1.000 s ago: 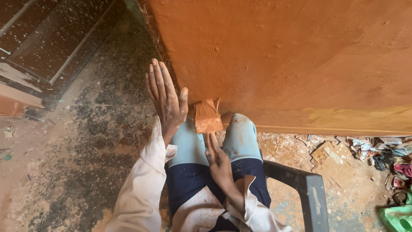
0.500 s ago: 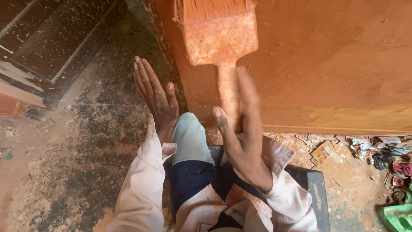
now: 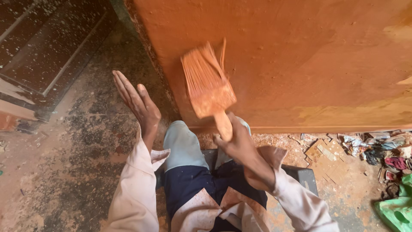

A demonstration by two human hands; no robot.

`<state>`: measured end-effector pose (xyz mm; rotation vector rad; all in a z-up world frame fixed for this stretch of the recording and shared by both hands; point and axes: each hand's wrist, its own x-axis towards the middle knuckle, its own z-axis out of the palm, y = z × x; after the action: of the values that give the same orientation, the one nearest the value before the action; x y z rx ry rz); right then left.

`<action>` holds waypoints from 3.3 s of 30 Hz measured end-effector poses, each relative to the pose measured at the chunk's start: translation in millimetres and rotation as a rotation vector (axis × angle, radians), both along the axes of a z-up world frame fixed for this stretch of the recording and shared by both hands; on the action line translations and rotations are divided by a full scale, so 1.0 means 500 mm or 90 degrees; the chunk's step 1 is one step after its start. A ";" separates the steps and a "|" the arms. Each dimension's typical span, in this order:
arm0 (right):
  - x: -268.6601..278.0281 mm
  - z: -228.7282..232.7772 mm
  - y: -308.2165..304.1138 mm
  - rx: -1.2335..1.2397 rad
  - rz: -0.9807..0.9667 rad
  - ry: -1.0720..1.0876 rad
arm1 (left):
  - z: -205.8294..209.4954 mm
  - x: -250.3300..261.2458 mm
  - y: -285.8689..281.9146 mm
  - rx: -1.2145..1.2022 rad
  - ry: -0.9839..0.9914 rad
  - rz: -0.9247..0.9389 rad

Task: The person sits on a low stool and uses a wide brush to apply orange paint to a large wooden panel. The left hand rests on the panel for stability while the right hand makes repeated horizontal strokes. The person briefly dips the brush into a small container on the floor to reload paint, then resumes brushing.

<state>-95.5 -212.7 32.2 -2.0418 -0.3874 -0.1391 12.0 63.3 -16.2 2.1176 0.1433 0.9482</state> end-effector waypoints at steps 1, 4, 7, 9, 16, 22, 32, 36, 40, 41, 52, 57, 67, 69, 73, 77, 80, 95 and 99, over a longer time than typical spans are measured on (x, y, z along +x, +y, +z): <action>-0.013 -0.016 -0.019 -0.022 0.033 -0.179 | -0.004 0.006 -0.003 0.002 0.000 -0.001; -0.032 -0.061 -0.076 0.160 0.104 0.404 | -0.004 0.019 -0.020 0.010 0.007 -0.015; -0.013 -0.120 -0.103 0.319 0.152 0.402 | -0.006 -0.002 -0.069 0.016 0.038 -0.069; -0.004 -0.151 -0.115 0.500 0.046 0.412 | 0.003 -0.030 -0.090 0.023 0.043 -0.120; 0.012 -0.192 -0.196 0.747 -0.401 0.188 | 0.034 -0.057 -0.094 0.030 0.063 -0.140; 0.018 -0.161 -0.191 0.536 -0.297 0.318 | 0.021 -0.069 -0.099 0.038 0.062 -0.158; -0.013 -0.127 -0.100 0.576 0.194 0.518 | 0.020 -0.063 -0.085 0.055 0.050 -0.158; -0.019 -0.170 -0.167 0.748 -0.141 0.319 | 0.013 -0.061 -0.092 0.047 0.058 -0.145; 0.004 -0.181 -0.212 0.753 -0.404 0.162 | 0.015 -0.062 -0.094 0.047 0.064 -0.143; 0.012 -0.174 -0.216 0.749 -0.423 0.163 | 0.015 -0.064 -0.096 0.042 0.065 -0.151; -0.020 -0.096 -0.124 0.398 0.079 0.456 | 0.014 -0.070 -0.106 0.045 0.072 -0.179; -0.002 -0.122 -0.175 0.486 -0.065 0.377 | 0.016 -0.071 -0.106 0.040 0.064 -0.184; 0.064 -0.184 -0.389 0.752 -0.588 0.108 | 0.012 -0.068 -0.111 0.029 0.070 -0.208; 0.063 -0.169 -0.385 0.549 -0.521 0.218 | 0.011 -0.069 -0.108 0.025 0.068 -0.217; 0.045 -0.147 -0.289 0.365 -0.369 0.392 | 0.013 -0.067 -0.110 0.027 0.058 -0.216; -0.004 -0.155 -0.183 0.252 -0.103 0.529 | 0.009 -0.074 -0.114 0.032 0.062 -0.216; -0.010 -0.167 -0.146 0.231 0.023 0.514 | 0.013 -0.071 -0.113 0.049 0.067 -0.218; 0.034 -0.249 -0.223 0.598 -0.406 0.469 | -0.018 -0.072 -0.127 0.059 0.086 -0.225; 0.010 -0.265 -0.119 0.270 -0.163 0.545 | -0.055 -0.064 -0.143 0.068 0.126 -0.204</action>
<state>-90.6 -272.0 -100.2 -1.5414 0.4084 0.4544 -20.0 -8.1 -43.7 2.2440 -0.1475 0.5695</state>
